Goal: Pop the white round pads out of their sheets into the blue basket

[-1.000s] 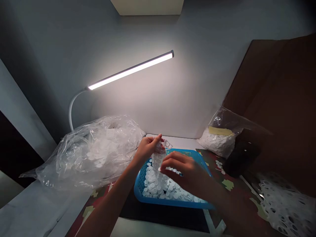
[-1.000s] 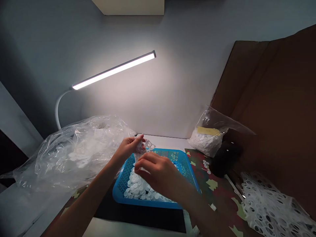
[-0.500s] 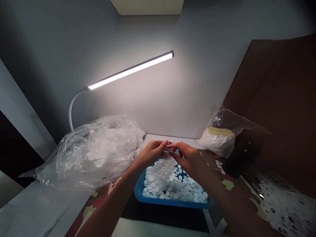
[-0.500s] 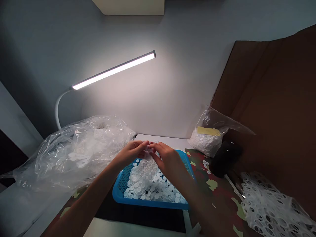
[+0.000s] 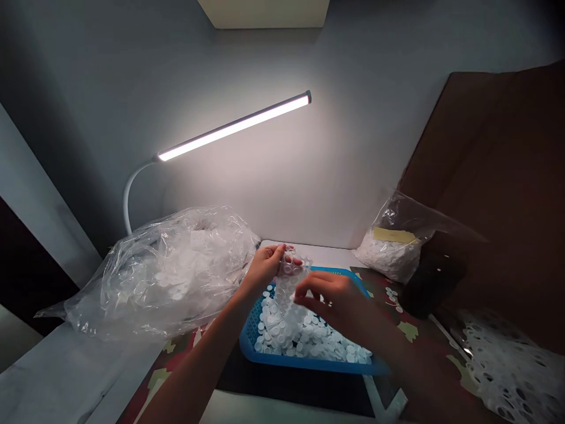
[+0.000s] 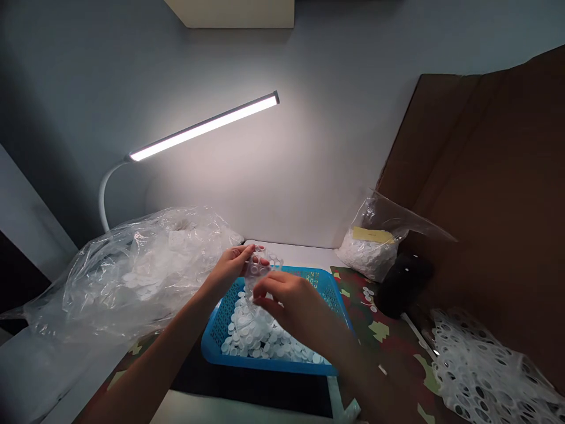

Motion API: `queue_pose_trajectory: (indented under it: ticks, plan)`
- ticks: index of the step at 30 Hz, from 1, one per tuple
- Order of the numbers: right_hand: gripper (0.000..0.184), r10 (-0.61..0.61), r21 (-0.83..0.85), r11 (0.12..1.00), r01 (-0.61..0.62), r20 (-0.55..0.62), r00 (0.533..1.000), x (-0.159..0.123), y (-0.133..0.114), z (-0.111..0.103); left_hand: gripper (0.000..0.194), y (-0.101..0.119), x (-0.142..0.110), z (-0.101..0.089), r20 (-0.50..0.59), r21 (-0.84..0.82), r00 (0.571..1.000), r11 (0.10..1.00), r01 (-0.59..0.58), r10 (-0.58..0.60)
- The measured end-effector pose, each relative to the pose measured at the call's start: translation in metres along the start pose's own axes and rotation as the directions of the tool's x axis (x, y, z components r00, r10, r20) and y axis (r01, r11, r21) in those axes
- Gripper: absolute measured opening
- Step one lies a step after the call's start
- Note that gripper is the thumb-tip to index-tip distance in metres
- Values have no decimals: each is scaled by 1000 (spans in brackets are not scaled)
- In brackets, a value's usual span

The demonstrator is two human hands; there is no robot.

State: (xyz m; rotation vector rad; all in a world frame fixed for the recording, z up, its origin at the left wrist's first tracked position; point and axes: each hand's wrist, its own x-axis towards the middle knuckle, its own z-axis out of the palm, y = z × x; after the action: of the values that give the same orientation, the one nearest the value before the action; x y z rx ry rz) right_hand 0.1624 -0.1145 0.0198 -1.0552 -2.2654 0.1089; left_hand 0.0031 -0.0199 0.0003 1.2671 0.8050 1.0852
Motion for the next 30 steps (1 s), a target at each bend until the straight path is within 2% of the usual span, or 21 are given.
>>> queue_pose_trajectory:
  ticks: [2, 5, 9, 12, 18, 25, 30]
  plan:
    - [4, -26, 72, 997, 22, 43, 999, -3, -3, -1, 39, 1, 2, -4, -31, -23, 999, 1000, -12, 11]
    - [1, 2, 65, 998, -3, 4, 1000, -2, -1, 0, 36, 3, 2, -7, -34, -50, 999, 999, -13, 12]
    - [2, 103, 64, 993, -98, -86, 991, 4, 13, 4, 33, 6, -3, -3, 95, -39, 995, 999, 23, -19]
    - [6, 129, 78, 990, -119, -130, 983, 8, 23, 8, 29, 8, -8, 1, 190, 25, 981, 999, 19, -24]
    - [11, 94, 43, 995, -88, -165, 982, 10, 31, 13, 44, 12, -14, 6, 215, -25, 977, 1000, 18, -12]
    - [4, 96, 41, 995, -91, -133, 986, 10, 30, 15, 55, 8, -12, 5, 186, -48, 983, 999, 12, -3]
    - [6, 118, 110, 987, -115, -22, 993, 8, 22, 9, 49, 5, -10, 8, 161, -102, 987, 995, -8, 24]
